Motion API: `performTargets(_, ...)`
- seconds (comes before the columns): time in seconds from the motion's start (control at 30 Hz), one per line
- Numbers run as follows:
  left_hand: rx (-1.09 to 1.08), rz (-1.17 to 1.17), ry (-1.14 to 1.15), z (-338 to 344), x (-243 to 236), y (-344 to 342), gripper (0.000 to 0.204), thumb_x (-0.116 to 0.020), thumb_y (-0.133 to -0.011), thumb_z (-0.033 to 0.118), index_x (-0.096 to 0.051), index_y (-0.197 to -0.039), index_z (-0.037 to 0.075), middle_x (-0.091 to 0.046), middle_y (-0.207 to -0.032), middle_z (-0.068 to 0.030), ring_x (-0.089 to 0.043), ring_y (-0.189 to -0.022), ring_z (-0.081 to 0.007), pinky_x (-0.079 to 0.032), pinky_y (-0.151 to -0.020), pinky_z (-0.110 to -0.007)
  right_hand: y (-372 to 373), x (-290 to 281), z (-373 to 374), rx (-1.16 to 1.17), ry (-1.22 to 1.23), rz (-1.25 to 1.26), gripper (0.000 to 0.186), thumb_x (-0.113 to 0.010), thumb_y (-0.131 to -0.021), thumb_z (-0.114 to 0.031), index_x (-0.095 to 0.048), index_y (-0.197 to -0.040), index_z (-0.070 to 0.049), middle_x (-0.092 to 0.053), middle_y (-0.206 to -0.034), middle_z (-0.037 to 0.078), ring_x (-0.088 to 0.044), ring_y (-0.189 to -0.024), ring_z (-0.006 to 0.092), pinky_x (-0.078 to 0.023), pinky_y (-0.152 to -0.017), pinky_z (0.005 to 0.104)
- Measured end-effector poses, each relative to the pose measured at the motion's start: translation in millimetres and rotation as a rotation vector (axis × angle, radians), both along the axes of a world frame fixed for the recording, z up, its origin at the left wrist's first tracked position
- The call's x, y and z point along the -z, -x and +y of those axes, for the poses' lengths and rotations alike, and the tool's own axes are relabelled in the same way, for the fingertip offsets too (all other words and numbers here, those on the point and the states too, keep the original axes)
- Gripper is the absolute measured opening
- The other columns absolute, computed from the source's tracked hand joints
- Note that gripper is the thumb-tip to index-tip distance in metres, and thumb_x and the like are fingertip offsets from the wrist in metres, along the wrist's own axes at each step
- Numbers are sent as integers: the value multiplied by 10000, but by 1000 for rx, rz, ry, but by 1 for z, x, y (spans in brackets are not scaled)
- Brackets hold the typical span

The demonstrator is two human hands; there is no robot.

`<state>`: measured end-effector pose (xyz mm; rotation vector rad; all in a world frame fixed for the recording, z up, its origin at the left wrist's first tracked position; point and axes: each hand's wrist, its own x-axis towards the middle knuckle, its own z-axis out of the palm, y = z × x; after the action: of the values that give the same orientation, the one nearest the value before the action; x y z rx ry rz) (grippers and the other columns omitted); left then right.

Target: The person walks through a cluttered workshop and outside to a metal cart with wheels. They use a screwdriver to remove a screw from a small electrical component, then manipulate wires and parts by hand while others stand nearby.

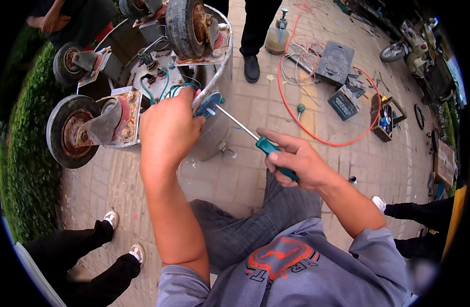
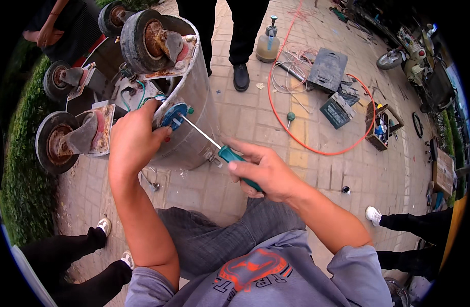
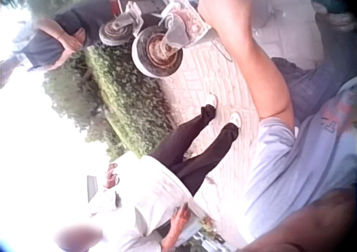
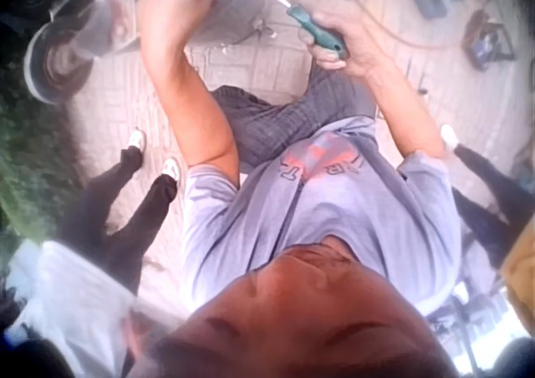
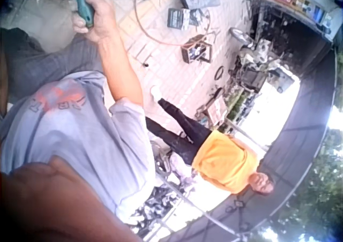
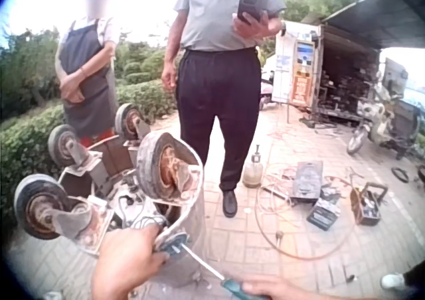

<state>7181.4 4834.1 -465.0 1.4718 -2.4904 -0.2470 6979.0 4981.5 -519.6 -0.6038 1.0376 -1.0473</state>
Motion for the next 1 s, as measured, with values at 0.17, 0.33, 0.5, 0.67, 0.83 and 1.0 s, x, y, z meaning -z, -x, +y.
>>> performTargets(0.17,26,-20,10,-1,-2,3,332,-723,-725,167,-615,-1012,40,-679,-825,-191,-650,-819,-384,-490,-713,-474,4,12,-2,-75,-138,-411,450,-573,-927,-118,-485,-1366,-69,-522,-704,49,-400,-442,98,-306,-376,233)
performTargets(0.33,14,-26,-4,0,-1,4,299,-715,-743,172,-607,-987,36,-682,-838,-191,-651,-819,-389,-497,-719,-476,6,20,-2,-27,474,746,434,-596,-920,-145,-510,-1327,-19,-629,-845,82,-580,-616,189,-491,-540,350)
performTargets(0.5,-15,-14,-35,-1,-3,5,385,-717,-689,120,-628,-1052,29,-669,-789,-199,-642,-821,-390,-475,-707,-453,1,-1,-2,-49,193,502,436,-586,-928,-164,-499,-1327,-12,-634,-952,112,-612,-651,235,-519,-591,377)
performTargets(0.67,-1,-14,4,0,-1,5,378,-715,-695,115,-628,-1053,29,-673,-772,-188,-644,-819,-385,-478,-706,-440,3,3,-2,-104,255,588,477,-590,-924,-178,-474,-1357,-14,-636,-957,117,-612,-627,256,-519,-595,377)
performTargets(0.83,-3,-16,-30,-2,0,3,396,-716,-701,116,-627,-1076,25,-682,-766,-173,-654,-817,-371,-483,-709,-430,2,19,2,30,374,529,531,-604,-914,-170,-433,-1405,-58,-602,-846,86,-553,-557,192,-439,-509,329)
performTargets(1.0,9,5,-14,-2,2,3,384,-720,-706,138,-626,-1063,31,-685,-793,-175,-658,-818,-369,-488,-710,-443,3,14,2,62,270,323,549,-609,-901,-141,-431,-1417,-88,-580,-805,95,-521,-513,175,-398,-453,287)
